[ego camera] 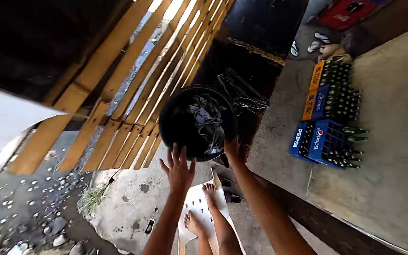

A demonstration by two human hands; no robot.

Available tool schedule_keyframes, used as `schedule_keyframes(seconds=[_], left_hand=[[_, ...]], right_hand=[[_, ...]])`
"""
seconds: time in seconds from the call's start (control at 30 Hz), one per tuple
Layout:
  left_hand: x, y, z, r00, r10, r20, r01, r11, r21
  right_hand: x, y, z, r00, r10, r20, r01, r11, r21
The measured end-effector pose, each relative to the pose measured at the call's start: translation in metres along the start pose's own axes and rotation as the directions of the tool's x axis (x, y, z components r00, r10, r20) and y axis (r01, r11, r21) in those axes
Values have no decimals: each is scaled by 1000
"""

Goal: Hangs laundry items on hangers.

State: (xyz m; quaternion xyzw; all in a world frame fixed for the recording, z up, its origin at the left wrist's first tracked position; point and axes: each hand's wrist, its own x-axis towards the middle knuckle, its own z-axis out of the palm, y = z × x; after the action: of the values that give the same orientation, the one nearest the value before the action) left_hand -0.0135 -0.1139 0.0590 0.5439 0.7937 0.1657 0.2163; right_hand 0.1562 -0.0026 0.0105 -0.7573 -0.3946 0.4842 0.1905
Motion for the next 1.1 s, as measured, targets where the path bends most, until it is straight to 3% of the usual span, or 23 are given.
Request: schedule_keyframes(seconds=[0.07, 0.17, 0.23, 0.3, 0.37, 0.43, 0.47, 0.53, 0.63, 0.73, 0.87, 0.93, 1.0, 1.1], left_hand=[[47, -5, 14, 997, -5, -71, 12, 995, 96], [97, -24, 31, 979, -188, 79, 164, 957, 239], [117, -30, 40, 937, -315, 149, 235, 888, 395], [128, -28, 45, 907, -391, 157, 273, 830, 487], [136, -22, 48, 884, -438, 165, 286, 785, 549], [140, -18, 54, 865, -478, 153, 297, 734, 611], [142, -18, 58, 859, -489, 149, 297, 714, 634], [145, -18, 64, 861, -491, 134, 291, 691, 662], [145, -21, 68, 889, -446, 101, 262, 677, 688], [145, -19, 71, 897, -433, 93, 241, 653, 718], [147, -16, 75, 898, -430, 90, 211, 601, 771], [148, -15, 76, 889, -445, 107, 192, 574, 796], [147, -17, 78, 888, -445, 113, 179, 562, 808], [146, -18, 79, 908, -407, 102, 167, 572, 803]], right_hand=[[-16, 15, 12, 1000, 5, 31, -9, 992, 122], [-30, 51, 30, 980, 156, 124, -199, 811, 551], [-9, 73, 34, 949, 314, 37, -256, 692, 675], [34, 86, 32, 902, 419, -102, -225, 660, 717], [87, 94, 34, 893, 359, -270, -135, 787, 602], [139, 96, 31, 939, 122, -323, -29, 960, 279], [163, 89, 25, 959, 6, -282, 17, 997, 79], [205, 64, 15, 983, -136, -126, 97, 955, -279], [250, 17, 8, 962, -240, 131, 269, 736, -621], [287, -14, 8, 911, -329, 247, 403, 593, -697], [322, -32, 13, 953, -184, 241, 303, 586, -752], [331, -22, 16, 963, -105, 250, 266, 535, -802], [324, -2, 17, 964, -123, 234, 264, 490, -830], [292, 30, 12, 962, -144, 233, 274, 520, -809]])
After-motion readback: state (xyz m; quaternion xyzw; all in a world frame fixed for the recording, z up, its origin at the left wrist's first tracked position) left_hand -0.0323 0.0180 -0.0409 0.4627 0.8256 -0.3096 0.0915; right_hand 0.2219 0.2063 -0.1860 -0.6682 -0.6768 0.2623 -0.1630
